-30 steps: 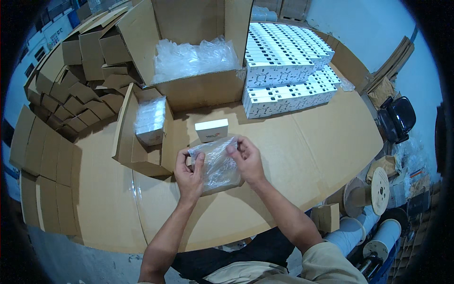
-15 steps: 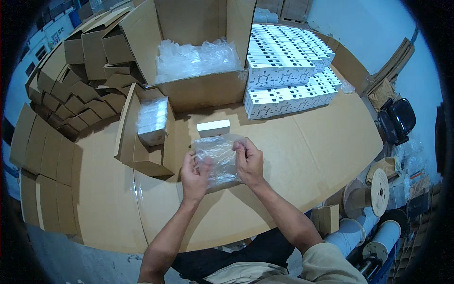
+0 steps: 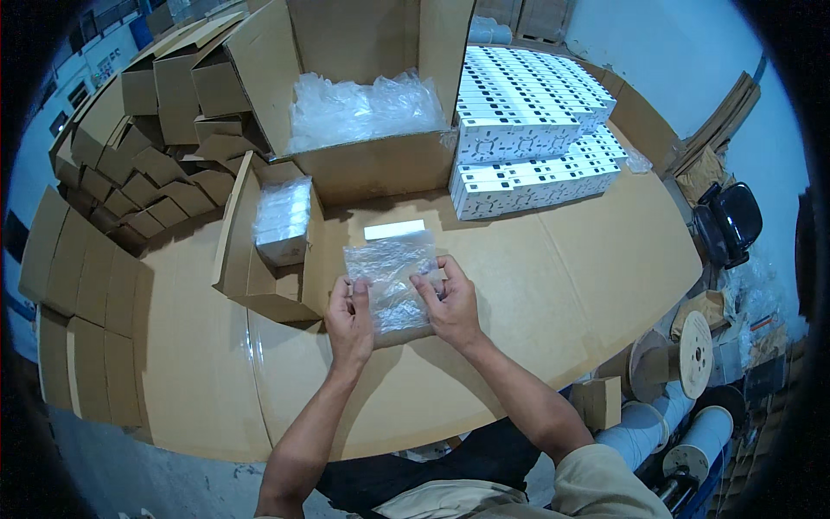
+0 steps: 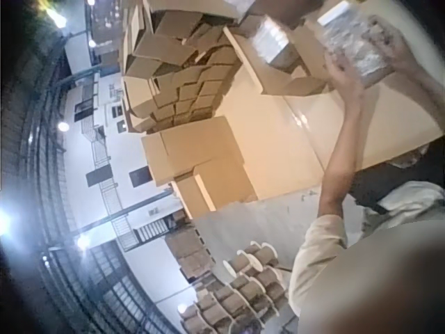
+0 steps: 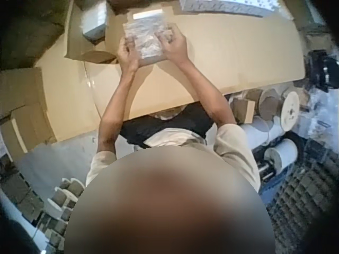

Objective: Place a small white box into a clear plastic bag and then into a larger cardboard shipping box.

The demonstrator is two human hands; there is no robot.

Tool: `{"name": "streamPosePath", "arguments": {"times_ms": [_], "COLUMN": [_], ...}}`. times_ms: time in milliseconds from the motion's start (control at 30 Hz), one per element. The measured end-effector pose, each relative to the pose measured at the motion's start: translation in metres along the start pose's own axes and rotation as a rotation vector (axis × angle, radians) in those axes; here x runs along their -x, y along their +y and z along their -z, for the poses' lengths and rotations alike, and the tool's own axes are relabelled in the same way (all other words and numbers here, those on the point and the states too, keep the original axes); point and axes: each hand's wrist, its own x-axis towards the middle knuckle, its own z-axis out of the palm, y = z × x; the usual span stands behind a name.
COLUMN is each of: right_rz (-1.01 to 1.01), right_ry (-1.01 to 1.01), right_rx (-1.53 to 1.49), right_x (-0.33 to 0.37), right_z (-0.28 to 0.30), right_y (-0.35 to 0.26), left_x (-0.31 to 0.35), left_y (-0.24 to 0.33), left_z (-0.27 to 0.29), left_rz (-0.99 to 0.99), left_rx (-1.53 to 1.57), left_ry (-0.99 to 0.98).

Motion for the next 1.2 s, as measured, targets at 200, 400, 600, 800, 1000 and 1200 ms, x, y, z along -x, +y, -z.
{"name": "streamPosePath", "arguments": {"times_ms": [200,400,600,800,1000,1200], "right_rz": [0.013,-0.069,-0.012,0.566,0.65,0.679], "right_ry": [-0.066,-0.149,0.032,-0.039,-0.076,-0.123], "right_rx": [0.05,-0.281,-0.361,0.393,0.587,0.502], "right_x": [0.001,-0.009,-0.029,-0.028,-0.027,-0.022], "right_z": [0.004,0.015,0.037,0.04,0.034,0.034], "right_y": [-0.012,0.0,-0.01,-0.047,-0.046,-0.048], "left_x": [0.002,0.002,0.0,0.003,0.003,-0.005], "left_y": [0.016,0.012,0.007,0.011,0.016,0.002], "left_z": [-0.006,0.001,0.002,0.0,0.0,0.002], "left_rz": [0.117,0.266,0.204,0.215,0.192,0.232], "left_rx": [0.2,0.066,-0.087,-0.055,-0.094,-0.089], "left_ry": [-0.113,-0.31,-0.385,-0.375,-0.383,-0.336]}}
